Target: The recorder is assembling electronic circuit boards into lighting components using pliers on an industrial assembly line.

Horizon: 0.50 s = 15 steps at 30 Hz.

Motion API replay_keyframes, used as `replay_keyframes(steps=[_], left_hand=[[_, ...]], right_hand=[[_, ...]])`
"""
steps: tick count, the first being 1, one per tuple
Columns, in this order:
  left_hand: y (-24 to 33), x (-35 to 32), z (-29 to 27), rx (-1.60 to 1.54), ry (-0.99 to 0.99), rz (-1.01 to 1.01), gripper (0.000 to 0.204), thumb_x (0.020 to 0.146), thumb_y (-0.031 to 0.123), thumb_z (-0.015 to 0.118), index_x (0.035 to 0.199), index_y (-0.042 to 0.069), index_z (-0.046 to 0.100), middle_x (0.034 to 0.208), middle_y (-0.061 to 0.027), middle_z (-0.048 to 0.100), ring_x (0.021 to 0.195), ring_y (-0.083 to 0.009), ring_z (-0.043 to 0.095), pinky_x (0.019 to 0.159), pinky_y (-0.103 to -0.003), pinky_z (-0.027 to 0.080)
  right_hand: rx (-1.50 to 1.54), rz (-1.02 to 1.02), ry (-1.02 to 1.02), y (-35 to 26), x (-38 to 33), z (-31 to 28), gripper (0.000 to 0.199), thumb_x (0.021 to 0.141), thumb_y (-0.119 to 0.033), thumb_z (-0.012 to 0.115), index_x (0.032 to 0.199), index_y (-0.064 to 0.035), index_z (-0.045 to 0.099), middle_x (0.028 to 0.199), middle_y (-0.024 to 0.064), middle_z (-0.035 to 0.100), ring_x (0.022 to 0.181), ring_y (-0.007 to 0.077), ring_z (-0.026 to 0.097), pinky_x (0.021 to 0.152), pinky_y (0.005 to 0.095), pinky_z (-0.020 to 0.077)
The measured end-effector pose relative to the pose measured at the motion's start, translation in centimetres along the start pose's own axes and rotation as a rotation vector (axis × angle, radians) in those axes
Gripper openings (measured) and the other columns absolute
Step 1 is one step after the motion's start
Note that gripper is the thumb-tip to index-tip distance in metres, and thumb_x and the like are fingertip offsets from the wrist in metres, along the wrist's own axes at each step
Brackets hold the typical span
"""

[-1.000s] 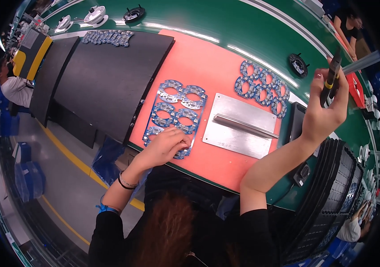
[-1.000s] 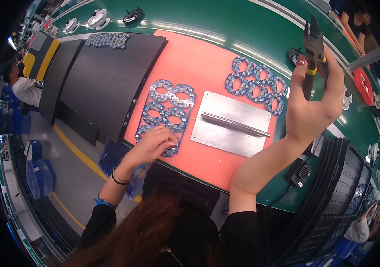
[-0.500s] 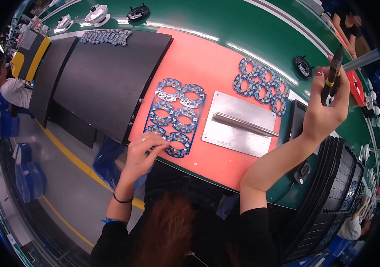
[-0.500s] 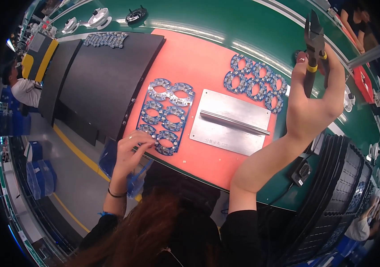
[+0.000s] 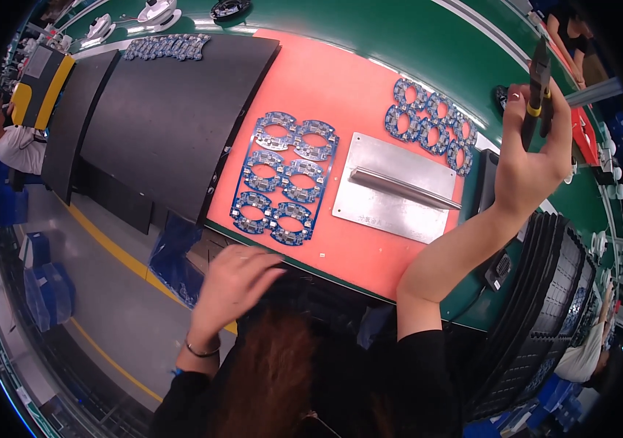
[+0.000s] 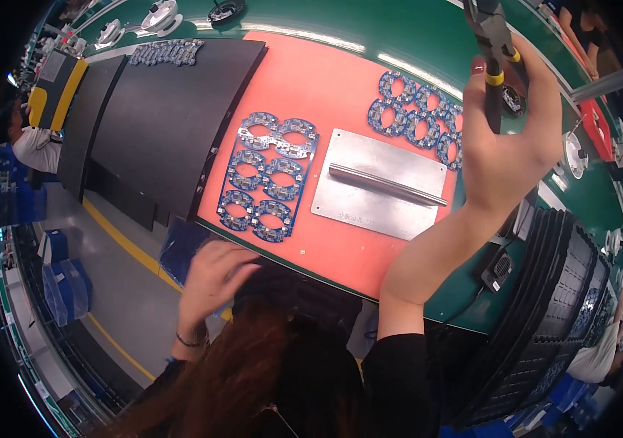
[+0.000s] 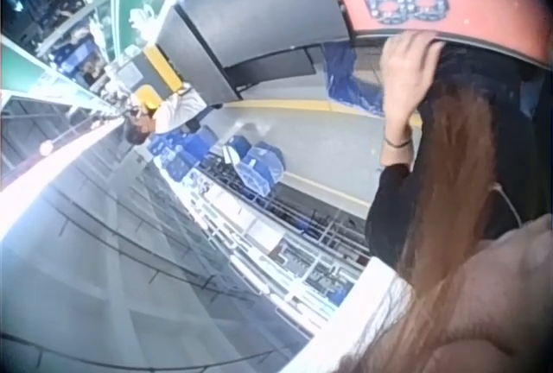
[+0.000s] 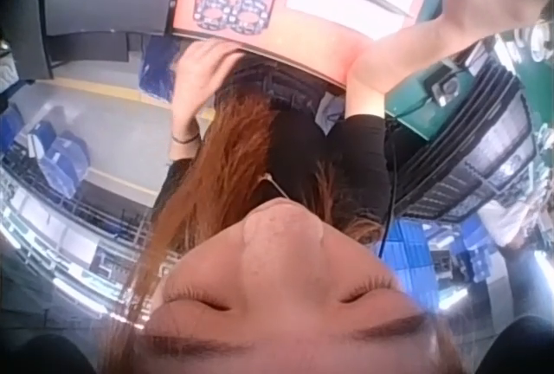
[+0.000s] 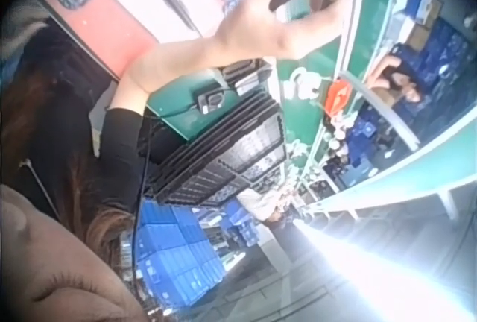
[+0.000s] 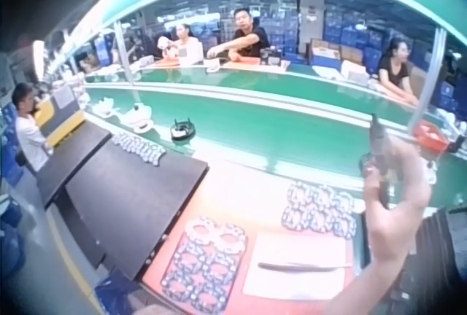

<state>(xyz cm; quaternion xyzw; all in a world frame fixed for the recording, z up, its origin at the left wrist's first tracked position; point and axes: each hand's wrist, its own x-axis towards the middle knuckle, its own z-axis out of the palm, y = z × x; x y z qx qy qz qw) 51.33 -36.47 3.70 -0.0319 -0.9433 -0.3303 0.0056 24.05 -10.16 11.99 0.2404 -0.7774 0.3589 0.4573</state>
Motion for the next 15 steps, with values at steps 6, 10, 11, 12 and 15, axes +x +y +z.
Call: replay_keyframes(steps=[6,10,11,12,15], left_hand=[[0.4,4.3,6.3,0.093,0.022,0.252,0.018,0.081,0.014,0.078,0.095,0.008,0.068,0.1,-0.0038,0.065,0.094,-0.0258,0.059,0.085,-0.039,0.045],[-0.6,4.0,7.3,0.194,0.023,0.324,0.015,0.081,0.013,0.078,0.09,0.009,0.067,0.097,-0.0033,0.063,0.094,-0.0257,0.058,0.088,-0.041,0.044],[-0.6,3.7,7.1,0.193,0.021,0.322,0.015,0.081,0.013,0.078,0.09,0.009,0.067,0.097,-0.0033,0.063,0.094,-0.0257,0.058,0.088,-0.041,0.044],[-0.5,3.1,6.7,0.094,0.041,0.301,0.014,0.083,0.013,0.076,0.091,0.008,0.066,0.096,-0.0048,0.063,0.094,-0.0262,0.058,0.087,-0.04,0.044],[-1.7,0.1,4.3,-0.052,0.122,0.124,0.013,0.083,0.012,0.076,0.088,0.006,0.066,0.09,-0.0073,0.064,0.09,-0.0288,0.06,0.083,-0.04,0.046]], right_hand=[[0.062,0.046,0.014,-0.1,-0.1,-0.4,0.037,0.08,-0.002,0.076,0.116,-0.007,0.071,0.099,0.0069,0.071,0.088,0.0182,0.071,0.083,0.0302,0.0532],[0.046,0.056,0.016,0.1,-0.1,-0.5,0.037,0.08,-0.002,0.076,0.117,-0.007,0.071,0.1,0.0072,0.071,0.089,0.0184,0.071,0.084,0.0304,0.0535],[0.043,0.061,0.009,0.2,-0.1,-0.4,0.037,0.08,-0.002,0.076,0.117,-0.0068,0.071,0.1,0.0073,0.071,0.089,0.0185,0.071,0.084,0.0305,0.0535],[0.042,0.063,0.008,0.2,-0.2,-0.4,0.037,0.08,-0.002,0.076,0.117,-0.0068,0.071,0.1,0.0073,0.071,0.089,0.0185,0.071,0.084,0.0305,0.0535],[0.022,0.05,0.022,0.4,-0.3,-0.2,0.037,0.08,-0.001,0.075,0.116,-0.0066,0.071,0.1,0.0067,0.072,0.09,0.0182,0.071,0.084,0.0304,0.0534]])
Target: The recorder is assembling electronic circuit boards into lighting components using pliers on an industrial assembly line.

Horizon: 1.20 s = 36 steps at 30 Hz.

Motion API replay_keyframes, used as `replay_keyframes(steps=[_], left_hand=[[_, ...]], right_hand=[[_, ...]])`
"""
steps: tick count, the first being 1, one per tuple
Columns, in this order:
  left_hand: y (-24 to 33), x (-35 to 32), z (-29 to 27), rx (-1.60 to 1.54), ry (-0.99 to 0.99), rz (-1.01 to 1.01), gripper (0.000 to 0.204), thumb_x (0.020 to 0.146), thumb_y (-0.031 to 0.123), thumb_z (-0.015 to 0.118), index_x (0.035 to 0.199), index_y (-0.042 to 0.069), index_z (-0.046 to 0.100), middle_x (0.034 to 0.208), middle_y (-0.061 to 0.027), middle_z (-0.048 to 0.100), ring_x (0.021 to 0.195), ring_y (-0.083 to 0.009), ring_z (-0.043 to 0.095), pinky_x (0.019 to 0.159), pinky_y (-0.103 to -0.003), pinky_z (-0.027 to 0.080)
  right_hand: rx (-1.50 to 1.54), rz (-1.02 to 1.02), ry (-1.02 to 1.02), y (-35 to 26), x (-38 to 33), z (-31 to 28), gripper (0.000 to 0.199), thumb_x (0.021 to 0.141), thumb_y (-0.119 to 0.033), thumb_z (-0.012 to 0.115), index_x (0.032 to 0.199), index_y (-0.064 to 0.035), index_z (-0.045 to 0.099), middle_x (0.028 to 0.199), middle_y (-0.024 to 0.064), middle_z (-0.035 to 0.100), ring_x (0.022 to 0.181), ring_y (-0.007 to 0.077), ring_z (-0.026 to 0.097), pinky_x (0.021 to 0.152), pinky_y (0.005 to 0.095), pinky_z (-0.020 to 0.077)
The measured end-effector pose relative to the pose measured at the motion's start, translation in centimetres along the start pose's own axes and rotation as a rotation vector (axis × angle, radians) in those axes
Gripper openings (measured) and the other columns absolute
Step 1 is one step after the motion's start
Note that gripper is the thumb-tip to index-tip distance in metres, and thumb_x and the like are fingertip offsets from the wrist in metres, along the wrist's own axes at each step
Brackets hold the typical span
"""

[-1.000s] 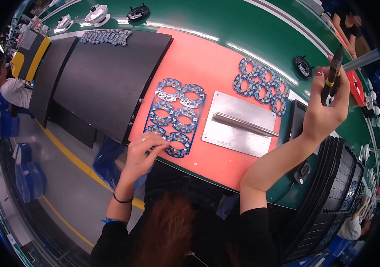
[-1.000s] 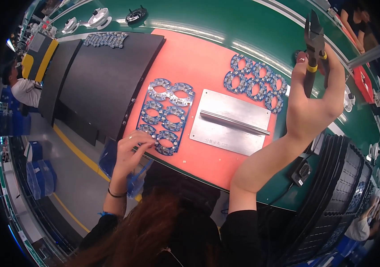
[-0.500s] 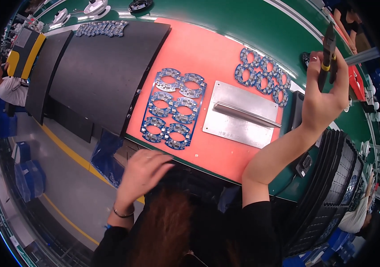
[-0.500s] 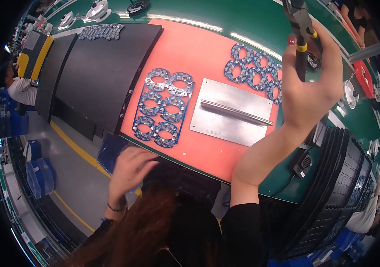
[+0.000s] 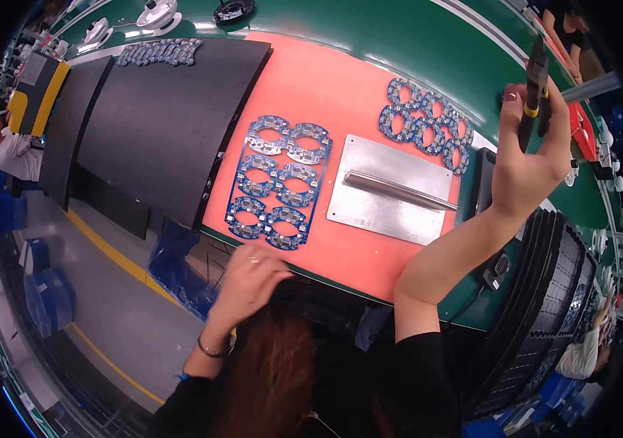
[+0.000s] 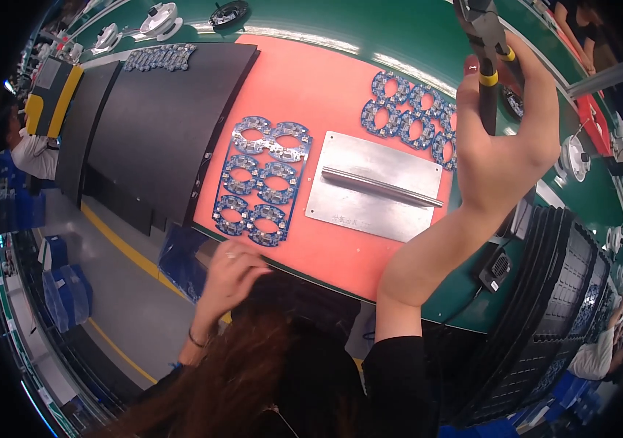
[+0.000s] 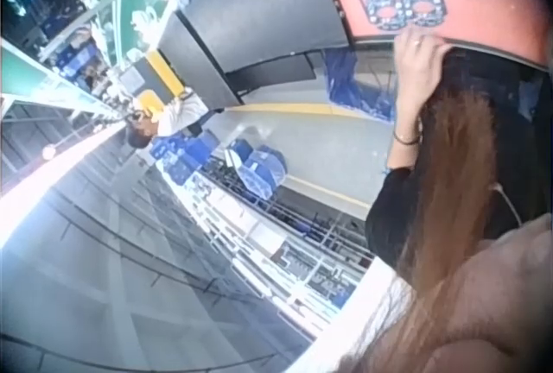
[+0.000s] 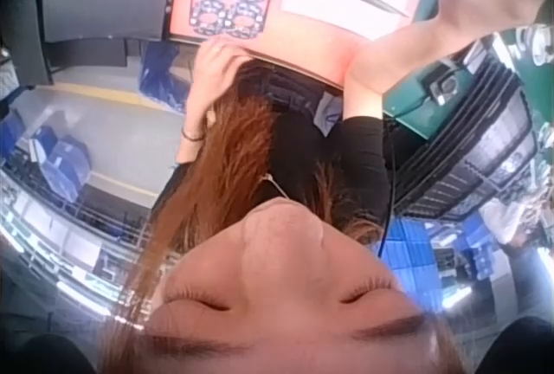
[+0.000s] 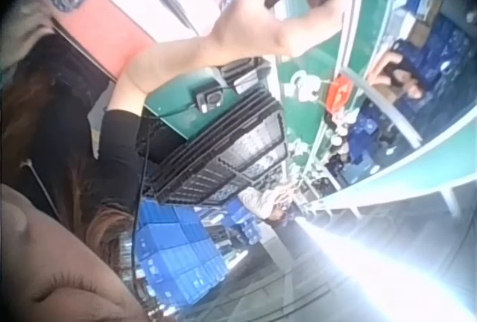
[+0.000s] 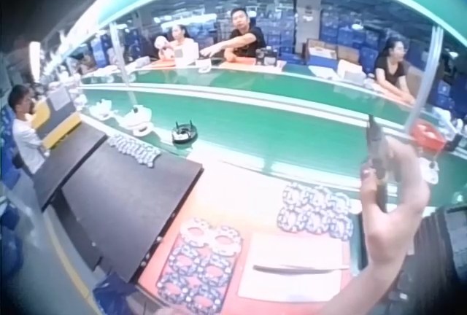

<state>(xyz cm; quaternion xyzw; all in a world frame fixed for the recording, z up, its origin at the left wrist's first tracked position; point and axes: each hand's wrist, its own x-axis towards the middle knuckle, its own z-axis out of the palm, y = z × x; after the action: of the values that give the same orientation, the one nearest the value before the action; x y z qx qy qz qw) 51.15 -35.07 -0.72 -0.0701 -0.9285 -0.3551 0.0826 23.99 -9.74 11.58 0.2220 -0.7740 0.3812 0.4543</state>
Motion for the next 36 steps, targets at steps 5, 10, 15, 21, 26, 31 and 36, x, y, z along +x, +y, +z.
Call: replay_keyframes(steps=[5,10,15,21,26,31,36], left_hand=[[-1.7,-3.5,-6.3,0.298,-0.082,-0.323,0.013,0.082,0.009,0.076,0.092,0.006,0.067,0.092,-0.0092,0.066,0.089,-0.0313,0.062,0.079,-0.04,0.047],[-1.0,-0.2,-4.7,0.135,0.056,-0.125,0.017,0.083,0.008,0.075,0.1,0.006,0.071,0.098,-0.0076,0.069,0.089,-0.0305,0.065,0.079,-0.04,0.052],[0.0,4.5,0.0,0.051,0.013,0.045,0.016,0.085,0.011,0.075,0.1,0.006,0.069,0.1,-0.0053,0.065,0.094,-0.0267,0.062,0.082,-0.039,0.047],[-1.7,5.2,1.5,0.118,-0.035,0.11,0.011,0.087,0.01,0.072,0.094,0.005,0.065,0.096,-0.0056,0.062,0.092,-0.0248,0.059,0.082,-0.037,0.043],[-2.7,5.2,2.0,0.09,-0.002,0.159,0.012,0.086,0.008,0.072,0.094,0.004,0.064,0.095,-0.0071,0.064,0.09,-0.0255,0.06,0.081,-0.038,0.044],[-3.1,5.4,1.7,0.043,0.03,0.184,0.014,0.085,0.007,0.073,0.094,0.003,0.064,0.092,-0.0075,0.066,0.086,-0.0263,0.062,0.079,-0.038,0.046],[-3.2,5.1,0.8,-0.071,0.077,0.181,0.013,0.084,0.004,0.074,0.095,0.003,0.068,0.09,-0.0072,0.069,0.082,-0.0272,0.066,0.079,-0.036,0.05]], right_hand=[[0.014,-0.007,-0.022,0.0,0.4,0.2,0.038,0.079,0.0,0.076,0.116,-0.0069,0.071,0.1,0.0058,0.072,0.09,0.018,0.071,0.084,0.0302,0.053],[0.012,-0.052,-0.043,-1.2,0.3,1.1,0.04,0.076,0.002,0.077,0.115,-0.0068,0.071,0.097,0.0058,0.071,0.087,0.0176,0.07,0.082,0.0301,0.0525],[0.022,-0.092,-0.057,-2.1,0.3,1.0,0.042,0.074,0.003,0.077,0.114,-0.0069,0.071,0.094,0.0053,0.069,0.085,0.0173,0.069,0.08,0.0307,0.0523],[-0.003,-0.123,-0.054,-1.7,0.3,0.9,0.043,0.072,0.004,0.076,0.114,-0.0065,0.071,0.093,0.0053,0.069,0.083,0.0181,0.068,0.08,0.0308,0.0524],[-0.024,-0.125,-0.049,-1.5,0.4,0.9,0.043,0.073,0.003,0.076,0.114,-0.0064,0.071,0.094,0.0055,0.069,0.084,0.0181,0.068,0.08,0.031,0.0524],[-0.002,-0.109,-0.048,-1.4,0.5,1.2,0.043,0.072,0.003,0.076,0.114,-0.0068,0.071,0.093,0.0051,0.069,0.084,0.0179,0.068,0.08,0.031,0.0523],[-0.018,-0.132,-0.054,-1.6,0.6,1.4,0.044,0.072,0.002,0.076,0.115,-0.0072,0.071,0.092,0.0047,0.069,0.083,0.0177,0.068,0.08,0.0311,0.0523]])
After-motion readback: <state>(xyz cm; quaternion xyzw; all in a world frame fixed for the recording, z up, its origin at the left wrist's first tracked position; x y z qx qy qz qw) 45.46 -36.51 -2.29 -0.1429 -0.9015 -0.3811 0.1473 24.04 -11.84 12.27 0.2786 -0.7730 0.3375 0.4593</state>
